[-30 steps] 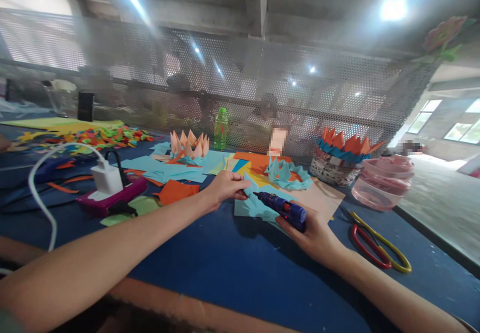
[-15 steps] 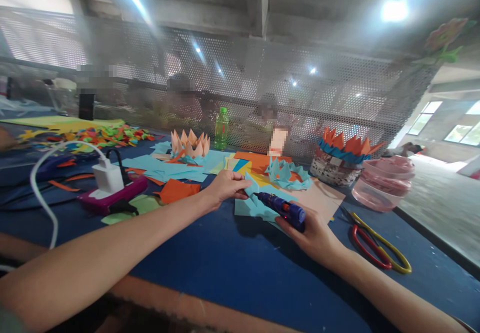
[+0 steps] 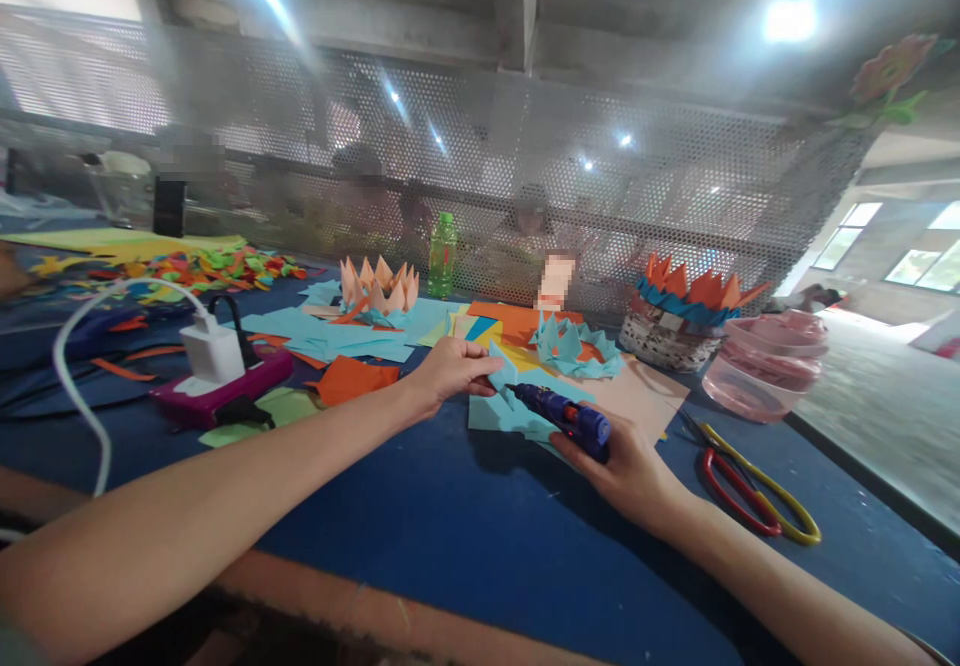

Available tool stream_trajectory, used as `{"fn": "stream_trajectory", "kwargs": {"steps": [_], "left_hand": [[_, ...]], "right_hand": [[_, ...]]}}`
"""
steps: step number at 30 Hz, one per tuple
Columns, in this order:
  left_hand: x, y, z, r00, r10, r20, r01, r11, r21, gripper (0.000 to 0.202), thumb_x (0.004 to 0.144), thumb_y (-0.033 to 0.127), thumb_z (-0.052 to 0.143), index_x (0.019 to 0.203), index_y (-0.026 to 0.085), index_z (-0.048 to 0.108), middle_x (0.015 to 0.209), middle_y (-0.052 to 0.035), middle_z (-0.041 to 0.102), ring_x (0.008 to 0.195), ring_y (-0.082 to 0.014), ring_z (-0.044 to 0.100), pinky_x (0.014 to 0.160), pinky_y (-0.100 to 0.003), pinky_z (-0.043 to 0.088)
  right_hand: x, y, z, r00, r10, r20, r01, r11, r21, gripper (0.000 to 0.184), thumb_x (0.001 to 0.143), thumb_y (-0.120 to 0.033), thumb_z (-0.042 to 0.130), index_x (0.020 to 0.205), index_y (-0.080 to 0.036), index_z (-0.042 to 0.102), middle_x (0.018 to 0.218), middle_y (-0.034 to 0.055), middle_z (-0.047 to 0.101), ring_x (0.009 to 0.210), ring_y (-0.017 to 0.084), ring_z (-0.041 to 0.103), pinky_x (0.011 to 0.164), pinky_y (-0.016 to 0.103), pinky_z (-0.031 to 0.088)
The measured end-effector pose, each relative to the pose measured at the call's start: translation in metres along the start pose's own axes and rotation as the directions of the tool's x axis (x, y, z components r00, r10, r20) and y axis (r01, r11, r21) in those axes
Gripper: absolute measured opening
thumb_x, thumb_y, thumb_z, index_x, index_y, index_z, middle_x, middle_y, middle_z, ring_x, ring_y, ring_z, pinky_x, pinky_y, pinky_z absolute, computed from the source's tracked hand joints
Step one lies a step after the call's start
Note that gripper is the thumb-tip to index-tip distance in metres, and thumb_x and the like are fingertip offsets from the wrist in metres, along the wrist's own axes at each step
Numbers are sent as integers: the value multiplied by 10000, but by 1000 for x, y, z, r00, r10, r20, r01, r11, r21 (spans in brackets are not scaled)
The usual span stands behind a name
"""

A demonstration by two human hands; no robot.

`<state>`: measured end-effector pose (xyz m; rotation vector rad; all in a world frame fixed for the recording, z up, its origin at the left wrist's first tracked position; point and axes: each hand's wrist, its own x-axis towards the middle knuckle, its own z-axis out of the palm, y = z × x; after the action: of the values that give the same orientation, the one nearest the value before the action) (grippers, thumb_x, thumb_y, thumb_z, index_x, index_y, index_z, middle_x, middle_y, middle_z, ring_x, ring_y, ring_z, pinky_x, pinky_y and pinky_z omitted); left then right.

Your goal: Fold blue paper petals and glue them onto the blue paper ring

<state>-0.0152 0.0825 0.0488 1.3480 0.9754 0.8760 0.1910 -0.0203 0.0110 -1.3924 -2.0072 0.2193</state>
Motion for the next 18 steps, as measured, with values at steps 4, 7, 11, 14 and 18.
{"fn": "stream_trajectory", "kwargs": {"steps": [4, 7, 11, 14, 18], "left_hand": [[3, -2, -2, 1000, 12, 9, -12, 1000, 5, 167, 720, 162, 688, 574, 102, 633, 560, -6, 623, 526, -82, 592, 630, -243, 560], [3, -2, -2, 1000, 18, 6, -18, 1000, 8, 157, 719, 163, 688, 585, 101, 636, 531, 5, 603, 522, -82, 585, 623, -244, 562], [3, -2, -3, 1000, 19, 2, -19, 1000, 10, 167, 718, 163, 686, 575, 101, 628, 520, 9, 595, 512, -79, 578, 618, -246, 562], [3, -2, -3, 1000, 19, 4, -19, 1000, 8, 146, 712, 170, 688, 594, 101, 639, 543, -1, 615, 529, -86, 592, 623, -248, 561], [3, -2, -4, 1000, 21, 12, -21, 1000, 4, 113, 697, 184, 700, 635, 97, 662, 590, -21, 648, 553, -95, 611, 631, -246, 560]], "right_hand": [[-1, 1, 0, 1000, 3, 5, -3, 1000, -8, 277, 879, -443, 517, 758, -193, 502, 668, -19, 510, 605, 126, 417, 573, 255, 363], [-1, 2, 0, 1000, 11, 4, -11, 1000, -21, 284, 878, -447, 516, 752, -193, 498, 665, -20, 505, 602, 124, 411, 568, 255, 357], [-1, 1, 1, 1000, 7, 6, -7, 1000, -22, 279, 883, -447, 511, 768, -192, 507, 678, -17, 512, 613, 127, 416, 575, 256, 358], [-1, 1, 0, 1000, 10, 6, -10, 1000, -22, 285, 883, -450, 510, 764, -191, 508, 670, -19, 505, 609, 127, 409, 574, 258, 356], [-1, 0, -1, 1000, 11, 7, -11, 1000, -15, 284, 881, -449, 512, 767, -189, 513, 675, -14, 514, 613, 129, 418, 575, 260, 362]]}}
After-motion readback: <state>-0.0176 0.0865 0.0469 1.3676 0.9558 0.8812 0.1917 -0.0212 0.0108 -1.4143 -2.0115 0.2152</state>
